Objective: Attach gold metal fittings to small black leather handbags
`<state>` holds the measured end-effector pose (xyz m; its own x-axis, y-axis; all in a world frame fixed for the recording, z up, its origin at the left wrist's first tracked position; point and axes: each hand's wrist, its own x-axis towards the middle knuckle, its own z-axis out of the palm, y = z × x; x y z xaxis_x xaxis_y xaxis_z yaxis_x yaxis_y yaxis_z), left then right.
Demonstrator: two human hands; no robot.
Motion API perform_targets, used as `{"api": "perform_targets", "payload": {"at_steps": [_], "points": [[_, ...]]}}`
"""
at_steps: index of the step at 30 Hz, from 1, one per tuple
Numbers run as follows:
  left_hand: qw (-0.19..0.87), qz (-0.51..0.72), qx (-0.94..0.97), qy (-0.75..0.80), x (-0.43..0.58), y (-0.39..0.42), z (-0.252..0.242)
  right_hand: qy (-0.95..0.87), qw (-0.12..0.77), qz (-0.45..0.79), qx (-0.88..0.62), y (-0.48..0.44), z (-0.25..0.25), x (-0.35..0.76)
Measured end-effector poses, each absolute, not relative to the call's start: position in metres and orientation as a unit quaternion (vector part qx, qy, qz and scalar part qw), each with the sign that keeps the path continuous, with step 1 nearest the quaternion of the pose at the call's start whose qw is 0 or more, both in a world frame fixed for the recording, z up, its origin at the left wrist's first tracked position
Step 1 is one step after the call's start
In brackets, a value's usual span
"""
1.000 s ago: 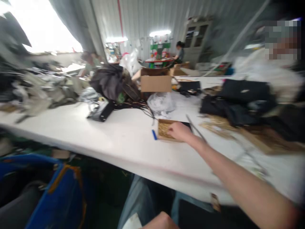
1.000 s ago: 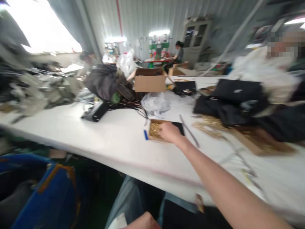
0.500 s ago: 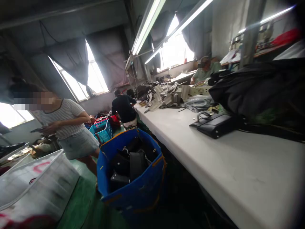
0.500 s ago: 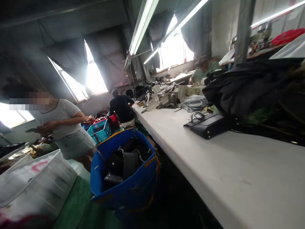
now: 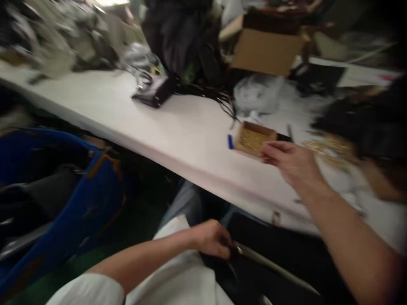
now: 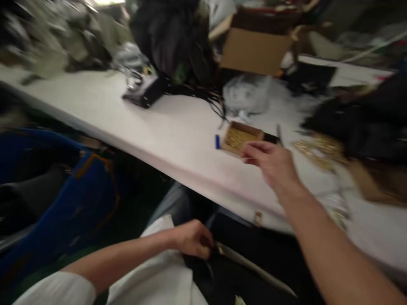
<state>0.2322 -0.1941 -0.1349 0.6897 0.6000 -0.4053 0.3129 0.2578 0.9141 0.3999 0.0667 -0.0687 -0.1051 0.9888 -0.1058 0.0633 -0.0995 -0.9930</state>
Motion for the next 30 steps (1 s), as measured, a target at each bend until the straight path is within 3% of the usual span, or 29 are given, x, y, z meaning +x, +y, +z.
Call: {"api": "perform_targets", "payload": {"at_steps": [3,7,12,21,30], "points": [[0.762,0.127,0.505,0.385,0.262,-0.202,-0.160,-0.461,0.332,0.595,-0.569,0.013,-0.067,0.472],[0.784,0.137,0.483,0.365,0.263,-0.199,-0.165,-0.371,0.263,0.680,-0.575,-0.061,-0.076,0.486],[0.778,0.134,0.493,0.364,0.264,-0.197,-0.157,-0.367,0.206,0.692,-0.587,-0.128,-0.074,0.498],[0.800,0.132,0.462,0.359,0.269,-0.200,-0.163,-0.533,0.115,0.578,-0.607,-0.195,-0.082,0.497],[0.797,0.135,0.461,0.365,0.275,-0.200,-0.172,-0.721,0.119,0.407,-0.549,-0.227,-0.084,0.497]]}}
